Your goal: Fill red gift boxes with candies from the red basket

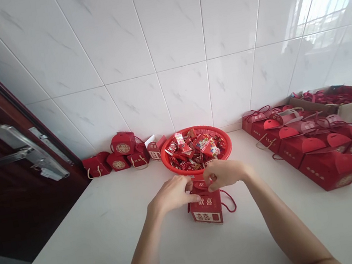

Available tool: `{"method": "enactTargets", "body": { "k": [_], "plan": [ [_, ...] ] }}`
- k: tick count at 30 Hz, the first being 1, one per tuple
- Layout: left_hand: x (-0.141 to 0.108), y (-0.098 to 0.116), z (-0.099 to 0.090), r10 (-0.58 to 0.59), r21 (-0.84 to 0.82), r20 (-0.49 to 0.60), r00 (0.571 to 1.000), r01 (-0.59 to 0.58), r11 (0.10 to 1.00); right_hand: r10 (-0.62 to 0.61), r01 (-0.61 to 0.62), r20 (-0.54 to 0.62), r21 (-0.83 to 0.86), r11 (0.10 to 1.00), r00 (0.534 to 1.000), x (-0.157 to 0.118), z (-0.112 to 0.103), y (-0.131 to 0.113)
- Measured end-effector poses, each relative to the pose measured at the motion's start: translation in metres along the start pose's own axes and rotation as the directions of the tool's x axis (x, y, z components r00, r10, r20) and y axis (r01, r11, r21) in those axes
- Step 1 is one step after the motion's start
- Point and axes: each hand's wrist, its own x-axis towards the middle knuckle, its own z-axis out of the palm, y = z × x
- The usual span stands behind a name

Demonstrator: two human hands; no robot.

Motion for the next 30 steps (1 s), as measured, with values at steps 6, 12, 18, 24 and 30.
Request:
{"method": "enactTargets", "body": {
  "k": [6,12,18,24,30],
  "plan": [
    [0.004,-0.003,0.006,0.118,-0.091,-0.037,0.992,-0.121,0.988,-0.040,0.041,0.073,-0.015,0.999,0.997,0.005,0.003,-0.003],
    [0.011,-0.004,0.007,0.211,-0.171,0.063,0.975,-0.198,0.965,0.118,-0.118,0.010,-0.044,0.992,0.993,0.001,0.000,0.002],
    [0.017,-0.009,0.010,0.169,-0.152,0.103,0.980,-0.153,0.977,0.235,-0.235,0.032,-0.017,0.972,0.971,-0.003,-0.002,0.006],
    [0.015,-0.009,0.009,0.098,-0.137,0.122,0.988,-0.081,0.987,0.228,-0.261,0.179,0.189,0.947,0.957,0.001,0.003,0.005],
    [0.014,-0.008,0.008,0.074,-0.200,0.153,0.985,-0.042,0.979,0.199,-0.240,0.207,0.192,0.952,0.958,0.004,0.004,0.005]
  ]
}}
